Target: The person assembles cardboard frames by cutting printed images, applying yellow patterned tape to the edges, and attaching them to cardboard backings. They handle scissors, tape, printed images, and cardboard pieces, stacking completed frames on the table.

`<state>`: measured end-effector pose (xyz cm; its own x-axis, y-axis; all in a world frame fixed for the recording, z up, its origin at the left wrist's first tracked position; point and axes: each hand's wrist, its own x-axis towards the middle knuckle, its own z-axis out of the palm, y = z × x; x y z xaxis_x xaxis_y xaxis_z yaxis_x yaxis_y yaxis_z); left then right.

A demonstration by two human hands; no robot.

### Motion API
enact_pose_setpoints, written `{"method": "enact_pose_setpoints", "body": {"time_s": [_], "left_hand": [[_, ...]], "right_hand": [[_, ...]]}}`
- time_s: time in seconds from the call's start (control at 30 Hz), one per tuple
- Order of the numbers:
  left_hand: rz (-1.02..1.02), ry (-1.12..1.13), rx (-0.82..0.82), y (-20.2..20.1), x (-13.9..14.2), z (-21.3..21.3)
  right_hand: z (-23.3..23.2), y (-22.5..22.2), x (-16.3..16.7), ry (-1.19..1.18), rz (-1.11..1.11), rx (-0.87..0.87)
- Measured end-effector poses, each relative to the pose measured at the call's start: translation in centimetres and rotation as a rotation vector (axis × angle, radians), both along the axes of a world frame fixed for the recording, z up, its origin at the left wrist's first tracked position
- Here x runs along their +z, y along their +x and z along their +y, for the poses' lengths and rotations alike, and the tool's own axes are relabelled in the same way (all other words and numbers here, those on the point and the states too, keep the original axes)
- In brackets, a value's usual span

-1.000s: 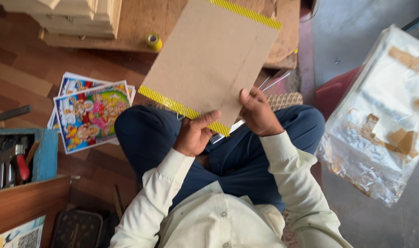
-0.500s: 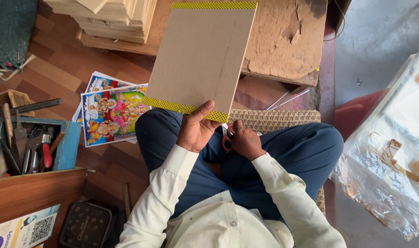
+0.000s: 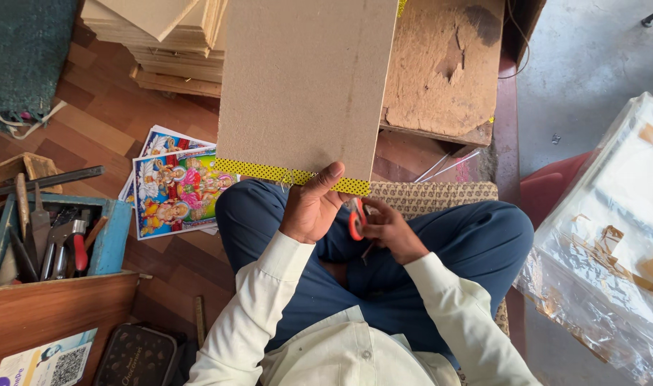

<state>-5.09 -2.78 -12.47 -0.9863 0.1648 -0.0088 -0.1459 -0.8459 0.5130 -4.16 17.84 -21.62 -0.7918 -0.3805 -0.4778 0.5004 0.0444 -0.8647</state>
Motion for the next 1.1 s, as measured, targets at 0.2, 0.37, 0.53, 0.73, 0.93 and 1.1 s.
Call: {"method": "enact_pose_setpoints", "body": {"time_s": [0.2,0.37,0.53,0.73,0.93,1.1], "left_hand": [[0.025,-0.062,0.059,-0.3,0.3,0.1],[0.067,-0.067,0.064,-0.3,1.1,0.8],[0.070,-0.069,0.090,0.1,2.1,1.7],[0.046,-0.078,0.073,0.2,1.5,1.9],[0.031,-0.043,0.063,0.4,0.6,2.1],[0.006,-0.037,0.051,0.5,0.4,2.2]], "right_hand": [[-2.1,5.4,6.6,-0.616,0.197,-0.195],[-3.0,8.4,9.8,-0.486,0.325,-0.151],[-2.5,8.1,10.8,-0.439,0.434,-0.070],[-2.5,8.3,10.0,-0.466,0.371,-0.143],[-2.9,8.8,9.2,-0.485,0.414,-0.209],[-3.1,9.4,9.0,-0.356,0.353,-0.276]]}}
